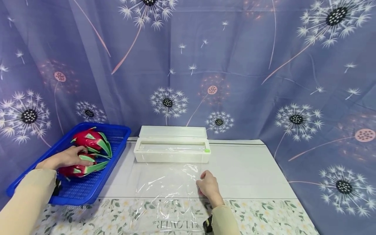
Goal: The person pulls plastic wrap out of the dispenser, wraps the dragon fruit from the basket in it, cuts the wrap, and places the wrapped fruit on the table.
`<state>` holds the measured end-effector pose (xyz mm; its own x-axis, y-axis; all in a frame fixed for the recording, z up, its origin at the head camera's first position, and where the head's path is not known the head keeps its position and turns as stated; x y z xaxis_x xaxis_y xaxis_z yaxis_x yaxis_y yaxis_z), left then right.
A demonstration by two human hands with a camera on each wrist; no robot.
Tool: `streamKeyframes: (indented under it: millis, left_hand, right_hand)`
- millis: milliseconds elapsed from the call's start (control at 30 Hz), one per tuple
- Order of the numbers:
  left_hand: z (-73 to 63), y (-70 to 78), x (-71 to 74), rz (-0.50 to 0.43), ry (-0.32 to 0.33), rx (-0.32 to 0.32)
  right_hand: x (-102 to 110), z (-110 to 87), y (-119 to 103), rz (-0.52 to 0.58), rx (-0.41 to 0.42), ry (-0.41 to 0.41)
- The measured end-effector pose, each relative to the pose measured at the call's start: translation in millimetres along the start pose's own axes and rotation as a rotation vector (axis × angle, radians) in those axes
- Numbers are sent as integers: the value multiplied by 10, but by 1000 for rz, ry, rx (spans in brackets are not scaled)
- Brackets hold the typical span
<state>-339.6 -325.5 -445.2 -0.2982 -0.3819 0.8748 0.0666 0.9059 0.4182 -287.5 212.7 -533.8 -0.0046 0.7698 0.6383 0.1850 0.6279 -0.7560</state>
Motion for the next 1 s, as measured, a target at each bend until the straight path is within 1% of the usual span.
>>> streamKeyframes:
  millis: [133, 200, 433, 600, 833, 933, 1000]
  left_hand:
    - [-5, -20, -8, -20, 5, 0]
    - [-11, -12, -1, -20, 3, 6]
    - [-32, 16, 20, -12, -15, 17]
    - [-36, 24, 4, -9, -27, 21]
    - [-55, 27, 6, 0, -30, 18]
    - [-53, 25, 0, -8, -42, 20]
    - [-56, 33, -25, -31, -78, 17]
  right_hand:
    - [-21, 18, -14, -13, -14, -14]
    - [-22, 24, -26, -2, 0, -17]
    - [-3, 0, -14, 43, -5, -28]
    - [55, -33, -8, 49, 4, 4]
    - [123, -47, 21, 146, 14, 74]
    - [128, -48, 39, 165, 19, 72]
    - [116, -48, 60, 175, 11, 58]
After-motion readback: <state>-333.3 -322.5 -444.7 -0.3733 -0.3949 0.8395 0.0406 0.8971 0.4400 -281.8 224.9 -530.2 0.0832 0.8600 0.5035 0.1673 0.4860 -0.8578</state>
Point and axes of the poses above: each hand's wrist, its own z-axis towards the middle knuckle, its own x-axis out of the back of the hand, y = z × x, the point moved 9 cm from there along z, towards the middle knuckle
